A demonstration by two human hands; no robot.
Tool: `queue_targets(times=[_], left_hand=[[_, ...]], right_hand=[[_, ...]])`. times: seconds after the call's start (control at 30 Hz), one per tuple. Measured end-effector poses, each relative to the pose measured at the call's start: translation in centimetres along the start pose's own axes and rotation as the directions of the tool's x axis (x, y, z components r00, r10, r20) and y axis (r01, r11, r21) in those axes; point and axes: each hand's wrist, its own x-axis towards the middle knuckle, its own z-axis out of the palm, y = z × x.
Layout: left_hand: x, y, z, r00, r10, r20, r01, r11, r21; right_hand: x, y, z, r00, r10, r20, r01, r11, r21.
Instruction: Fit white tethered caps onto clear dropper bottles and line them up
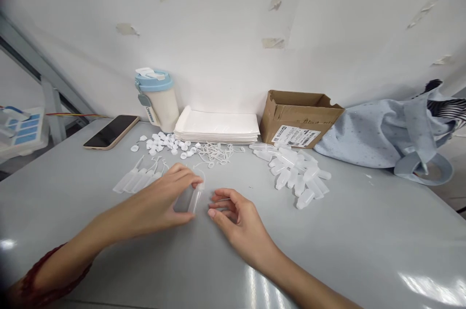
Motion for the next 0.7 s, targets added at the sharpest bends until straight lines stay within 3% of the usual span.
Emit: queue_targets(times=[0.13, 0.33, 0.7], left_hand=[[-0.3, -0.9, -1.1, 0.996, -0.063, 0.066, 0.061, 0.998, 0.030], [-0.2, -1.4, -1.4, 0.988, -0.101, 0.118, 0.093, 0.993, 0.071], [0.0, -2.2, -1.5, 0.984, -0.138, 0.116, 0.124, 0.985, 0.115]], right_hand=[[0.1, 0.0, -0.2, 0.999, -0.025, -0.031, 0.024, 0.999, -0.036], [-0.2, -0.2, -0.5, 0.997, -0.038, -0.074, 0.033, 0.997, -0.069], [-0.1, -0.2, -0.6, 0.994, -0.040, -0.097, 0.029, 0.994, -0.107]])
